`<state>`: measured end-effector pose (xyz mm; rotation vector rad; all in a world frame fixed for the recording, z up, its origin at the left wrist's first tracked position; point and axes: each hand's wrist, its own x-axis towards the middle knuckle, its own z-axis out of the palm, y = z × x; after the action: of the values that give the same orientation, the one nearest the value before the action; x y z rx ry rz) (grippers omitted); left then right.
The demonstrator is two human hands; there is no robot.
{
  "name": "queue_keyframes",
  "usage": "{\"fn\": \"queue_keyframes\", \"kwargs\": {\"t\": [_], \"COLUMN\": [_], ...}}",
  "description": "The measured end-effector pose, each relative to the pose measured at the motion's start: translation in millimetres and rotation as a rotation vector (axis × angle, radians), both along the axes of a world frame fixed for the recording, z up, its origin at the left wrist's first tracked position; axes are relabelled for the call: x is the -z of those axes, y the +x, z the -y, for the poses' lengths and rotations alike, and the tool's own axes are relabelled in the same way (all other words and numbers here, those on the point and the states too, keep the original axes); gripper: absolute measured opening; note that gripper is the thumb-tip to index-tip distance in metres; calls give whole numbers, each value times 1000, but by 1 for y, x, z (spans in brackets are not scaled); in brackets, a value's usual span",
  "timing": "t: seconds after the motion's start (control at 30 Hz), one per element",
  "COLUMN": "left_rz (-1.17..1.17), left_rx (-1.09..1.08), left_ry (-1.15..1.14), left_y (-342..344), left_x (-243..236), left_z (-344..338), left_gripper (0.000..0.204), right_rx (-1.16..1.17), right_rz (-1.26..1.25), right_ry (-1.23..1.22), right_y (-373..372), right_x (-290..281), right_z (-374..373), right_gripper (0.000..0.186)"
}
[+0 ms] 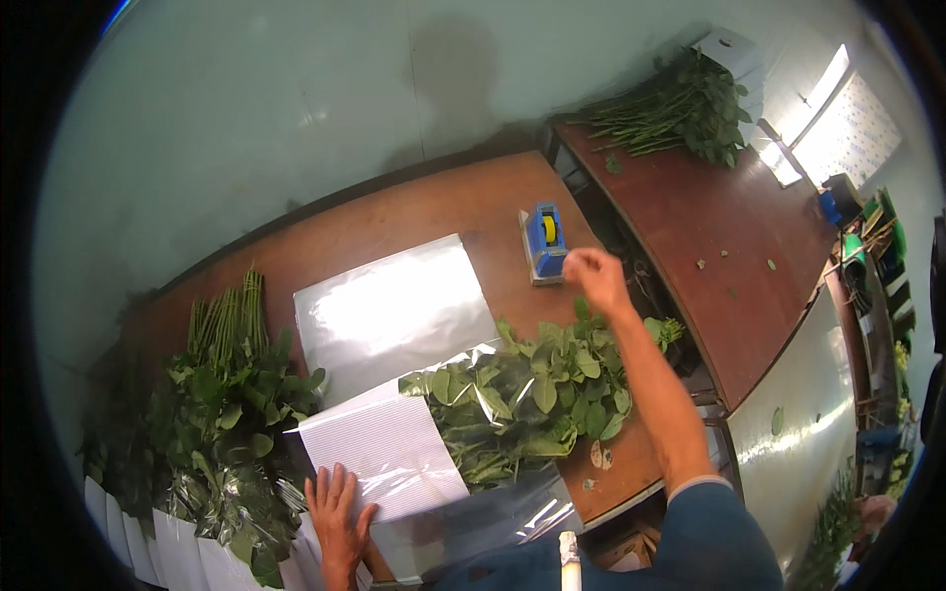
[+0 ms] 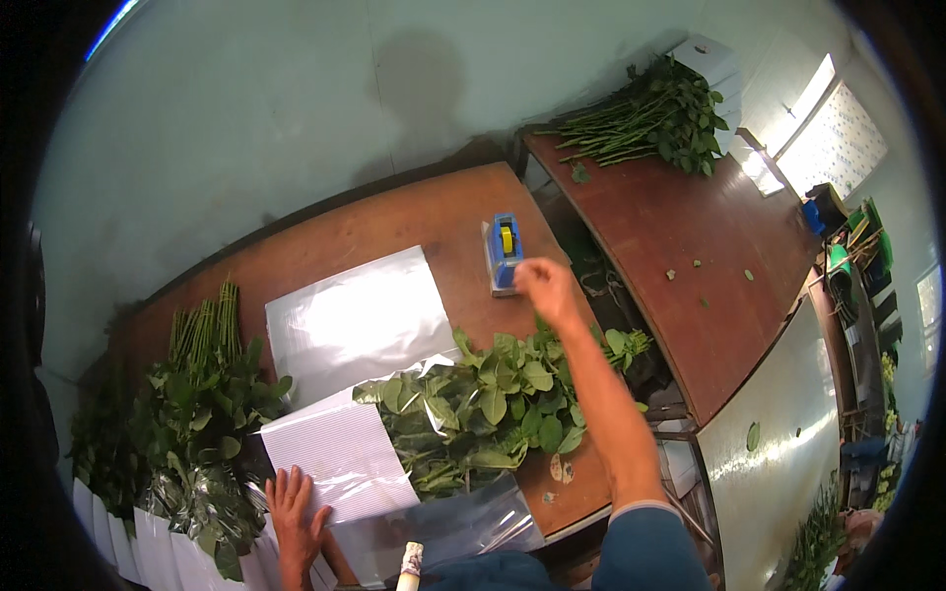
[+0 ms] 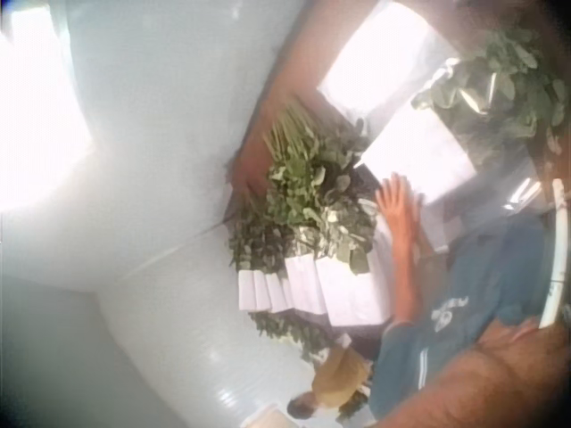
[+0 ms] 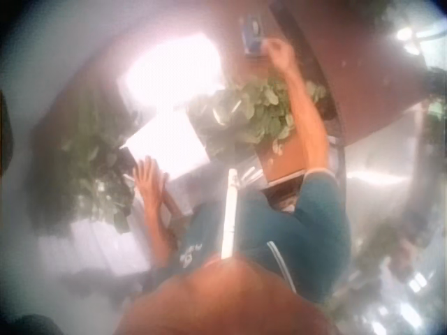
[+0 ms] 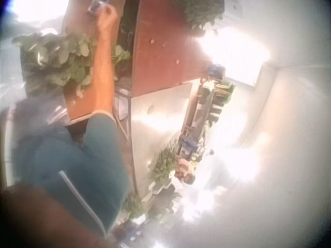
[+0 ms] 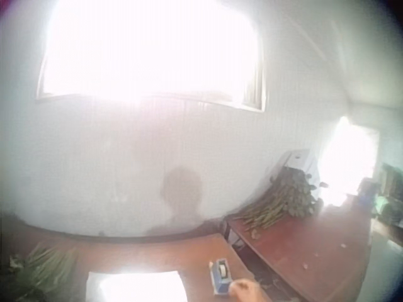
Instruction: The person repeatedly wraps bunches of green leafy stems in white paper and clear plastic film, then seals each bundle with tape from a dispenser. The wrapped bundles are placed on the table as the process continues.
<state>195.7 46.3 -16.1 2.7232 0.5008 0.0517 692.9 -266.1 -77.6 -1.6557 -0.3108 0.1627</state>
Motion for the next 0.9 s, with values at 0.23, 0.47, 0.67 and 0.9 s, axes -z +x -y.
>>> {"fn": "queue_keyframes", "kwargs": {"t": [0.23, 0.47, 0.67, 0.9], "left_rz": [-51, -51, -8, 76], "left_rx": [-63, -112, -102, -100], "left_ry": [-46, -59, -44, 10], "left_y": [6, 3, 9, 6], "left_x": [8, 6, 4, 15], "left_z": [-2, 4, 4, -2], "left_gripper": [52, 49, 46, 44], "right_rx": [109, 46, 232, 118], "right_rz": [53, -302, -440, 79], "right_ry": [-694, 26, -128, -1345], "right_y": [106, 17, -13, 16], "right_x": [42, 25, 84, 42], "right_z": [-33, -8, 18, 3], "right_gripper": [33, 22, 17, 24]}}
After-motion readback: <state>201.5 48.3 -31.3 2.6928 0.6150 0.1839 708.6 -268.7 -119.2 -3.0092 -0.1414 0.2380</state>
